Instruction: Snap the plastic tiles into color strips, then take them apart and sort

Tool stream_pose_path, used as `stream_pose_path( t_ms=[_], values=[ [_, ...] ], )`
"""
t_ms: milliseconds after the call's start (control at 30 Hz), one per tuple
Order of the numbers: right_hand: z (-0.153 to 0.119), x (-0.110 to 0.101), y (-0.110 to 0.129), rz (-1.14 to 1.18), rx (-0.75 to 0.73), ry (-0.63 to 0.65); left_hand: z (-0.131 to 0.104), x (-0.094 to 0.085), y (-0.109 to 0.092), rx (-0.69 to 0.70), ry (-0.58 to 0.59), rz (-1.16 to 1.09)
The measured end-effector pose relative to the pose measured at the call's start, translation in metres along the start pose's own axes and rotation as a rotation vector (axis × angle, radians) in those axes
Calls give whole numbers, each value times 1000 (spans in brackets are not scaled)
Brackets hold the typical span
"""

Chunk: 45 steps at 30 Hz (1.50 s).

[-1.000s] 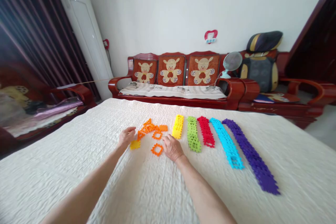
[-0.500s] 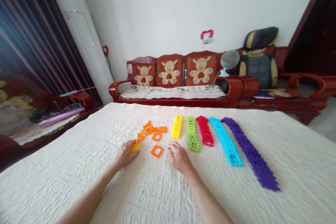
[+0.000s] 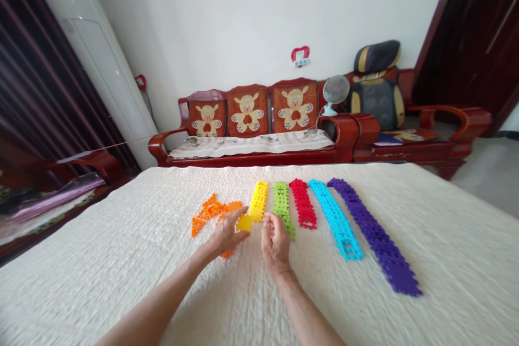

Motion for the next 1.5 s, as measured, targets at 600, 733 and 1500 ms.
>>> stream_pose_path(
  t_ms=[600,733,1500],
  values=[
    [-2,7,-6,-60,-40,58,14,14,-2,120,-115,68],
    [-3,10,-5,-105,-47,110,8,9,4,36,-103,156],
    [-2,12,-15,-159,-1,225,25,-23,29,-49,46,454]
  ],
)
Point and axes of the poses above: each hand's wrist, its own z-axis towards the middle knuckle, its own x-axis out of the palm, y = z × x, the point moved 3 cm from there along z, towards the middle knuckle, and after that the axes turned 8 degrees about -x, right-handed, at the moved point
